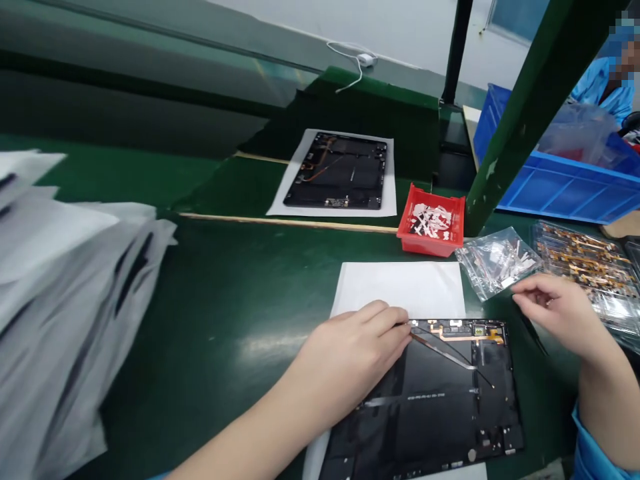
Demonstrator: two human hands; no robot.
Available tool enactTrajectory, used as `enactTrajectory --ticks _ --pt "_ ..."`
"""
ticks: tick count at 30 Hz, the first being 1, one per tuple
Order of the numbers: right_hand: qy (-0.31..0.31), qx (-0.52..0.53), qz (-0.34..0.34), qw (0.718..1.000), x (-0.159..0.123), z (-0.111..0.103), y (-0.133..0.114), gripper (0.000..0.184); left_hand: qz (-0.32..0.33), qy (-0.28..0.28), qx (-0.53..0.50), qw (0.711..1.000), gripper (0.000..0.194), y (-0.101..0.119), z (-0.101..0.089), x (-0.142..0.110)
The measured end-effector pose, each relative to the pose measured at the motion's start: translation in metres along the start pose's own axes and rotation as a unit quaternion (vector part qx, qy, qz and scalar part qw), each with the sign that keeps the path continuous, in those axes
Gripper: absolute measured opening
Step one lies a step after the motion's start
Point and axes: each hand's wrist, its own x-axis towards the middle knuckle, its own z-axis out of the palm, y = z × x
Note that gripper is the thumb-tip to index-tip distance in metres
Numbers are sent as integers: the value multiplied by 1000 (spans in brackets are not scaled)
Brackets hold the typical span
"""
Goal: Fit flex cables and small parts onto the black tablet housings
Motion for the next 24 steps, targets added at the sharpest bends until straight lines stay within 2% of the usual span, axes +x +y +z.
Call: enactTrajectory --ticks 3,6,10,13,16,18,19,22,24 --pt "16 -46 52 997 -5 -12 18 24 -4 -1 4 1000 32 1 -1 0" --pt "7 -91 83 992 -9 -7 24 22 -14 -6 -3 1000 30 2 -2 2" --pt "0 -124 93 988 -8 6 28 24 -26 -19 -16 999 27 5 -4 3" --pt "-5 -117 81 990 -8 6 31 30 -51 -37 -32 998 17 6 -6 2" --pt "28 -50 42 997 -12 2 28 35 -81 -58 -62 993 9 5 -9 0" --pt "101 79 -14 992 -16 1 18 31 -99 -72 -71 990 8 5 -11 0" --pt "112 131 -32 984 -18 2 12 26 -105 -80 -73 989 8 5 -13 0" --pt "86 235 -70 966 -23 14 -10 12 -121 -99 -69 985 9 8 -17 1" --pt "67 295 -74 950 -22 26 -22 10 -134 -110 -54 983 11 12 -19 1"
